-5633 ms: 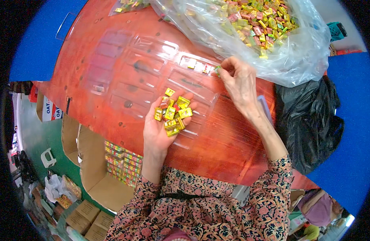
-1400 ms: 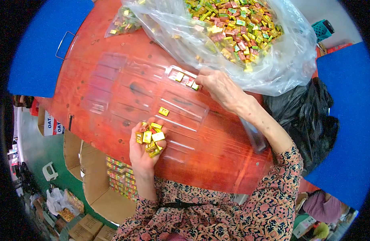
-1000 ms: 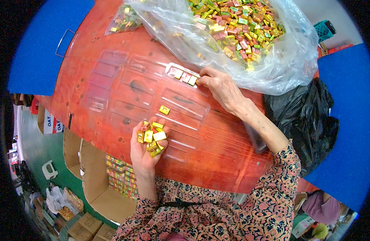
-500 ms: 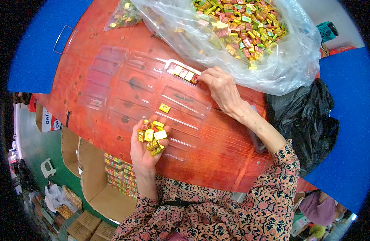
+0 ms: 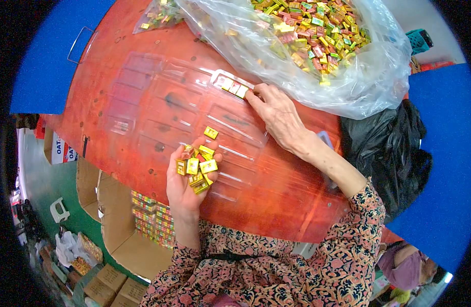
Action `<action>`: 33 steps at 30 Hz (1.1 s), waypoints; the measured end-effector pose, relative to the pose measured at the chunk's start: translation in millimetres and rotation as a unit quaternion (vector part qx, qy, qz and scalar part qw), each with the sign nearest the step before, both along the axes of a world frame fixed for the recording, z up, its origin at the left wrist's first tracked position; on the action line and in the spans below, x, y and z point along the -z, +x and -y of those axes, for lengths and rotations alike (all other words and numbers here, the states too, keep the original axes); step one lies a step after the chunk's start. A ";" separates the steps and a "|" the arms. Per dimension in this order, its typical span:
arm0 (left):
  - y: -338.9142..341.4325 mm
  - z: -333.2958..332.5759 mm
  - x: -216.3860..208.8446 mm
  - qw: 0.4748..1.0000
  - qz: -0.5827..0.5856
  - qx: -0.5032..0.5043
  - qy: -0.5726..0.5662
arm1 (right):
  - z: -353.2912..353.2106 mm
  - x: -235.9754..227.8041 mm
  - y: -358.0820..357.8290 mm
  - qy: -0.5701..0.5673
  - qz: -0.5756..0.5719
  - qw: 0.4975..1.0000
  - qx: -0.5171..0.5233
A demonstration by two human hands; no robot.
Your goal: Packing small, colorful square objects into designated slots in a plastic tray.
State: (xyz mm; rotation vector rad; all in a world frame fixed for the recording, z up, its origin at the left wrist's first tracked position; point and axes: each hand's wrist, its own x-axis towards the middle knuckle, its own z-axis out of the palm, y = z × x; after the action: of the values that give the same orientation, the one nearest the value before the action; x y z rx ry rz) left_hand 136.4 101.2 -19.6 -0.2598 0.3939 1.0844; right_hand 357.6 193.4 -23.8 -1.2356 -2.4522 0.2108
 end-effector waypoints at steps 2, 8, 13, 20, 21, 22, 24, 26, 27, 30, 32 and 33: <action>1.6 1.9 -0.6 1.000 0.006 0.004 -0.004 | 2.0 1.2 2.9 -0.005 0.003 1.000 0.001; 1.8 7.1 -6.2 1.000 0.003 0.005 -0.002 | 6.8 -8.1 2.3 -0.027 -0.024 0.999 0.017; 1.4 10.0 -10.4 1.000 -0.020 0.012 -0.003 | 17.9 -9.6 -3.0 -0.022 -0.008 1.000 -0.010; 2.8 19.1 -5.0 0.997 0.028 0.068 0.037 | 48.6 -42.7 -49.4 -0.272 -0.288 0.918 -0.010; 3.5 21.4 -4.2 0.997 0.027 0.067 0.038 | 50.2 -43.8 -51.3 -0.314 -0.324 0.892 -0.025; 4.1 24.0 -1.2 0.997 0.028 0.067 0.034 | 48.6 -48.3 -50.8 -0.291 -0.250 0.921 -0.072; 8.9 25.3 -2.1 0.997 0.003 0.072 0.012 | 48.4 -42.3 -52.2 -0.269 -0.241 0.926 -0.107; 10.4 27.2 0.3 0.997 0.040 0.061 -0.008 | 50.8 -39.4 -55.4 -0.272 -0.252 0.918 -0.139; 10.1 28.1 1.0 0.995 0.077 0.049 -0.027 | 52.0 -39.8 -57.0 -0.272 -0.253 0.918 -0.140; 13.8 28.0 1.5 0.997 0.067 0.034 -0.015 | 51.7 -40.9 -59.1 -0.263 -0.258 0.921 -0.128; 15.4 25.3 -3.7 0.998 0.022 0.049 0.020 | 48.5 -42.4 -60.3 -0.447 -0.297 0.839 -0.091; 15.3 23.9 -4.6 0.996 -0.023 0.062 0.056 | 46.4 -45.5 -60.5 -0.448 -0.297 0.838 -0.092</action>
State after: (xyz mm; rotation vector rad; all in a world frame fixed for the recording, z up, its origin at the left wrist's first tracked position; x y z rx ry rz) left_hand 151.7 77.3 -15.0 -0.1090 0.3850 0.9874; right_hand 297.1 146.9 21.8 -0.9777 -1.8888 1.6699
